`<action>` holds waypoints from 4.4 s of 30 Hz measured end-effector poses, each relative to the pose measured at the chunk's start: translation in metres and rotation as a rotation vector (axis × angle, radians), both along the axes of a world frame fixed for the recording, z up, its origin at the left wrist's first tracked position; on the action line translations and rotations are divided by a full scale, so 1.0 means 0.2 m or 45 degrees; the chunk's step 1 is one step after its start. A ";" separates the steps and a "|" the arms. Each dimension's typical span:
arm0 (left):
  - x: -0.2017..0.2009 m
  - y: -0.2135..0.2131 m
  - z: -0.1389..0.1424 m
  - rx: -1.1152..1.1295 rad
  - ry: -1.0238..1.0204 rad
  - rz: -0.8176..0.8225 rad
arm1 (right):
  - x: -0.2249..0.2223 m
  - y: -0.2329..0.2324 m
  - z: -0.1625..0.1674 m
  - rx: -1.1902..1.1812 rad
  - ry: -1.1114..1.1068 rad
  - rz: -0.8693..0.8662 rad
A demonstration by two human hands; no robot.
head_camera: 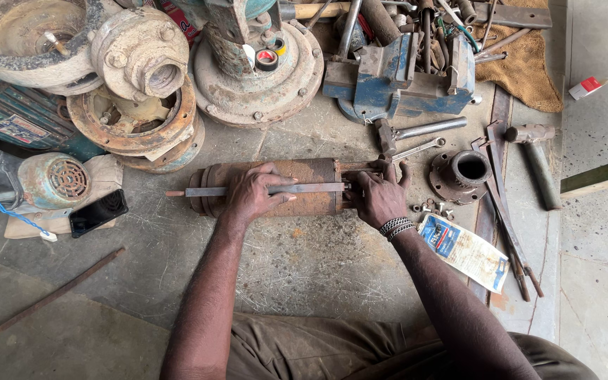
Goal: The person sits on the workshop floor and works on a rusty cylindrical pump body. They hold and turn the pump upright, scrape its surface with a flat file, pick up small bolts, rub the pump with sandpaper, insert a rod through it, and tighten a nut on the pump head using a wrench.
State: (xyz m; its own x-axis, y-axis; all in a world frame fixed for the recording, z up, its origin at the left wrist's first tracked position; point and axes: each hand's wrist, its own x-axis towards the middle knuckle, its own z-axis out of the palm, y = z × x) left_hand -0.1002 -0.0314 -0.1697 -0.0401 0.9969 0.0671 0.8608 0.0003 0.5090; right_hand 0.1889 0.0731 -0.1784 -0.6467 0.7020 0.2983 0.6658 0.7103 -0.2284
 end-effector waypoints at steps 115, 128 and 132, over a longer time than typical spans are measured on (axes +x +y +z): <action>0.05 0.00 -0.10 0.639 0.179 0.094 | 0.17 0.86 -0.16 0.295 -1.184 -0.113; 0.04 -0.02 -0.12 0.608 0.060 0.132 | 0.65 0.25 0.56 -0.737 -0.318 -0.271; 0.05 -0.04 -0.09 0.623 0.060 0.127 | 0.56 -0.15 0.48 -1.127 0.535 0.162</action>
State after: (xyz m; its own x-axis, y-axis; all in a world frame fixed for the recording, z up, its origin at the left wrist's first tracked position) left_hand -0.0904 -0.0389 -0.1871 -0.1192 0.8397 0.5298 0.8907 -0.1453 0.4307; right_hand 0.3007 0.0429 -0.0824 -0.6947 0.7150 -0.0781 0.3394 0.2301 -0.9121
